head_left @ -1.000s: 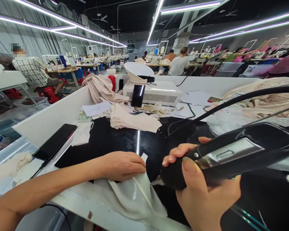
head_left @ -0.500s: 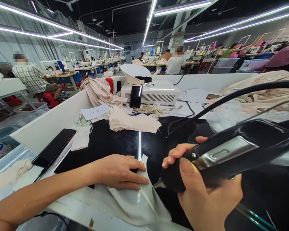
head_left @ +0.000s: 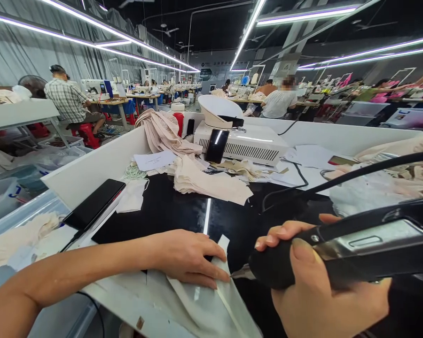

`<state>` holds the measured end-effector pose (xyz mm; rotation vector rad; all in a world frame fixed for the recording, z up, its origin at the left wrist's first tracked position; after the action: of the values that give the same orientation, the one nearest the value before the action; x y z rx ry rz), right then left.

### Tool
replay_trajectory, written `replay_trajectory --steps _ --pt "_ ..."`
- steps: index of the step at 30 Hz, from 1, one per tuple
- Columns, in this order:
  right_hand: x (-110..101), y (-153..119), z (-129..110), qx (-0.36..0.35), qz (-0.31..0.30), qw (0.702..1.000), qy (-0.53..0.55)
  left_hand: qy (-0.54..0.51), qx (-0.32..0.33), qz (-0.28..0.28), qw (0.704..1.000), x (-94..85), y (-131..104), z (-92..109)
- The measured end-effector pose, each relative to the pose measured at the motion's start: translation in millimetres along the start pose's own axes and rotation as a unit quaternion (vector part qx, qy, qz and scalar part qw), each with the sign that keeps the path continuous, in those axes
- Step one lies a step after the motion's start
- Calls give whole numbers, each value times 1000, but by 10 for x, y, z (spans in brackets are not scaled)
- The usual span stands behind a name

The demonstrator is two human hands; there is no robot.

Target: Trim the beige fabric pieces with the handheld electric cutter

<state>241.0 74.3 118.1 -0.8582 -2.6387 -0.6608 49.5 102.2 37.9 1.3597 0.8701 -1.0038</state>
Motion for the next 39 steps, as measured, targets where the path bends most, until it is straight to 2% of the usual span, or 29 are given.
replay_trajectory --steps 6,12,19,26,31,35,39 --pt "57 7 -3 -36 10 999 14 0 3 15 1000 -32 42 18" --pt "52 42 65 -19 21 1000 6 -17 -42 -21 999 -18 64 -20" --pt "97 104 50 -54 3 998 10 -19 -43 -17 999 10 81 -31" --pt "146 141 98 -65 2 998 5 -6 -13 12 1000 10 48 0" --pt "130 164 73 -59 5 998 7 -11 -34 -32 999 72 79 -41" --pt "4 228 52 -28 20 998 -51 5 -58 -75 995 154 187 -129" --pt "-158 377 71 -40 -19 992 -116 61 -113 -95 987 144 299 -284"
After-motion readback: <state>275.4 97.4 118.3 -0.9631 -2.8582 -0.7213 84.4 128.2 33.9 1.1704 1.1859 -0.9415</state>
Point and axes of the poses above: each hand's wrist, its own y-axis towards the middle knuckle, its own x-axis out of the palm, z = x × y, the point moved 9 cm from there along y, towards the middle knuckle, and after that the axes turned 7 degrees about x, right-handed, at the moved point
